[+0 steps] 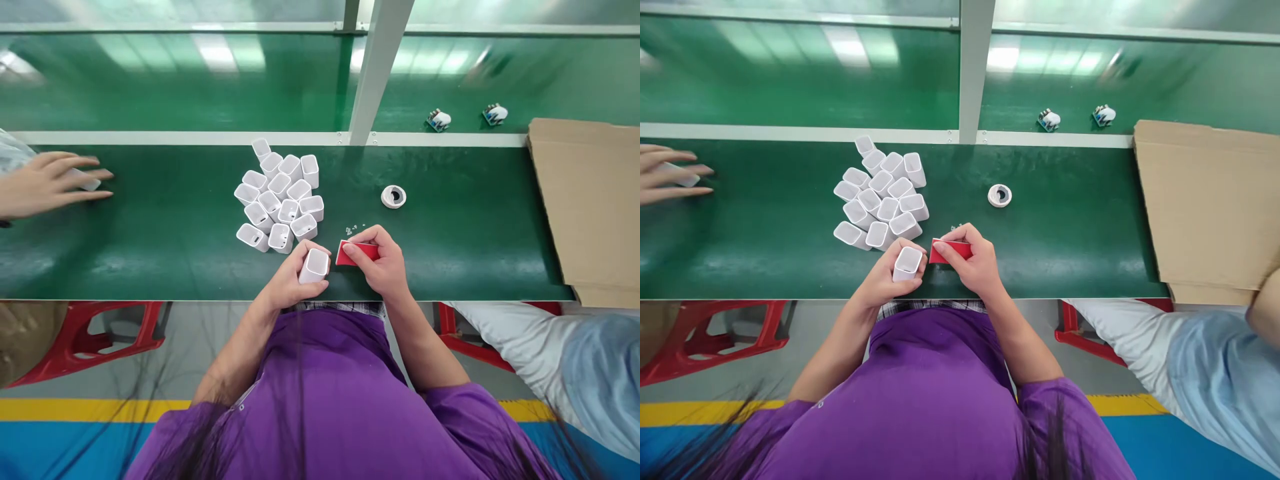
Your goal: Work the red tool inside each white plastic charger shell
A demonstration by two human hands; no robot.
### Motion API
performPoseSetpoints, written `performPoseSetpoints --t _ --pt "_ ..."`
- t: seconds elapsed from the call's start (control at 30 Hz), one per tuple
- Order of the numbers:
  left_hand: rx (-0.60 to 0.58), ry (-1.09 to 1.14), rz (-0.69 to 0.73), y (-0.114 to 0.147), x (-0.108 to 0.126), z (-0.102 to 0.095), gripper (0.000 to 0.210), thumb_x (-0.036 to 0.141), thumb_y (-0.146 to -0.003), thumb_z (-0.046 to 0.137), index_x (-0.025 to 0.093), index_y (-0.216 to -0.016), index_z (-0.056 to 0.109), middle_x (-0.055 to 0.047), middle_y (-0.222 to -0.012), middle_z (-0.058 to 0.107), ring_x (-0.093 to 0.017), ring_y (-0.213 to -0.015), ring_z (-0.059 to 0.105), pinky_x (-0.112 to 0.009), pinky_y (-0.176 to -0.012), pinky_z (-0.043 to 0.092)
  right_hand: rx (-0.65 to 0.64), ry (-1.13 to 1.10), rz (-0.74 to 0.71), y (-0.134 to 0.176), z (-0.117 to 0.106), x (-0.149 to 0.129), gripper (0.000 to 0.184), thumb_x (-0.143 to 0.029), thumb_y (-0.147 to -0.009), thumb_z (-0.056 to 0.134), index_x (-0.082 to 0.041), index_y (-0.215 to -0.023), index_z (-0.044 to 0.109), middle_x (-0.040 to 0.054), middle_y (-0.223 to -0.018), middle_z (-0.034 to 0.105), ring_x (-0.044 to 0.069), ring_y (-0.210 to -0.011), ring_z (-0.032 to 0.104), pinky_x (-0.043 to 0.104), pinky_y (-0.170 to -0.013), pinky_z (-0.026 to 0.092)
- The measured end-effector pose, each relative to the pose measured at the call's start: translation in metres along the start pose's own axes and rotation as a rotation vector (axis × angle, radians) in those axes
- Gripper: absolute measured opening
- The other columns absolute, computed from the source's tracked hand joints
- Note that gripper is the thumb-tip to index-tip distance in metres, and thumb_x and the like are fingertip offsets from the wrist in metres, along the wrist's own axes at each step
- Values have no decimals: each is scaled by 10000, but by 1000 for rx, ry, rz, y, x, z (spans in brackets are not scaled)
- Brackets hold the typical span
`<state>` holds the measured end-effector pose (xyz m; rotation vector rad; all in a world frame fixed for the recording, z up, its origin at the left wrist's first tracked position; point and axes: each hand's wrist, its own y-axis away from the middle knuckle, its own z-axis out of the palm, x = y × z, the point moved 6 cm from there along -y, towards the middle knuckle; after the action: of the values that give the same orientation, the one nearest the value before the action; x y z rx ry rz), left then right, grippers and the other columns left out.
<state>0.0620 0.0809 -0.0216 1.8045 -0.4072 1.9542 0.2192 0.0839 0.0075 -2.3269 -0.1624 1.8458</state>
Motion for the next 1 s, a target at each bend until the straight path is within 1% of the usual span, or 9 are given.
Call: performPoseSetpoints --t 0.13,0.27,0.33,0.43,0.57,0.67,0.77,0.9,1.0 --pt "60 -52 158 4 8 0 439 261 -706 761 183 -1025 471 -25 -867 582 -110 -709 549 -222 -637 466 -99 -192 -34 8 5 -3 194 -362 -864 650 -186 -851 571 4 -781 642 99 -662 582 222 -608 461" --pt "76 -90 229 6 13 1 435 250 -703 761 183 -1018 468 -26 -889 587 -103 -719 560 -203 -630 454 -208 -187 -77 14 15 -9 219 -380 -835 684 -190 -843 575 -4 -764 642 94 -628 562 220 -583 448" --pt "57 -119 182 5 10 2 432 267 -688 754 179 -1004 473 -12 -847 563 -90 -659 524 -191 -577 417 -242 -105 -83 14 18 -11 229 -387 -815 703 -191 -823 586 -3 -758 651 101 -624 567 230 -585 451" --pt "18 -116 110 5 4 4 392 271 -701 709 175 -1001 475 1 -794 523 -89 -620 483 -194 -540 388 -117 -17 -86 10 10 -12 198 -354 -831 688 -188 -791 585 -1 -741 657 107 -635 584 234 -597 452" --pt "33 -154 75 5 -1 3 405 278 -687 706 175 -1006 478 5 -807 510 -84 -629 451 -200 -551 374 -144 9 -135 12 10 -18 194 -346 -816 709 -191 -786 598 -10 -717 648 100 -596 565 229 -563 429" --pt "14 -174 42 5 -4 3 408 259 -689 690 172 -1025 477 2 -810 522 -87 -649 463 -202 -566 385 -61 60 -137 14 6 -20 183 -330 -831 692 -188 -772 593 -8 -709 642 106 -611 576 232 -571 431" --pt "-2 -175 9 3 -3 3 399 216 -651 696 169 -982 478 5 -814 539 -81 -652 479 -192 -564 399 -126 83 -178 12 10 -21 176 -326 -828 697 -189 -771 602 -13 -705 634 102 -603 565 235 -575 430" --pt "-82 82 -157 -1 -6 9 422 201 -646 650 183 -996 415 34 -762 547 -74 -529 514 -191 -454 425 56 99 -71 4 -6 -10 189 -326 -845 671 -188 -759 574 -9 -710 628 108 -638 571 242 -611 449" --pt "-87 236 -213 -5 -5 11 462 205 -617 655 185 -997 394 54 -707 548 -88 -469 533 -199 -397 442 44 20 -2 2 -10 -4 234 -390 -838 672 -192 -784 559 -4 -730 621 113 -651 567 251 -618 460"
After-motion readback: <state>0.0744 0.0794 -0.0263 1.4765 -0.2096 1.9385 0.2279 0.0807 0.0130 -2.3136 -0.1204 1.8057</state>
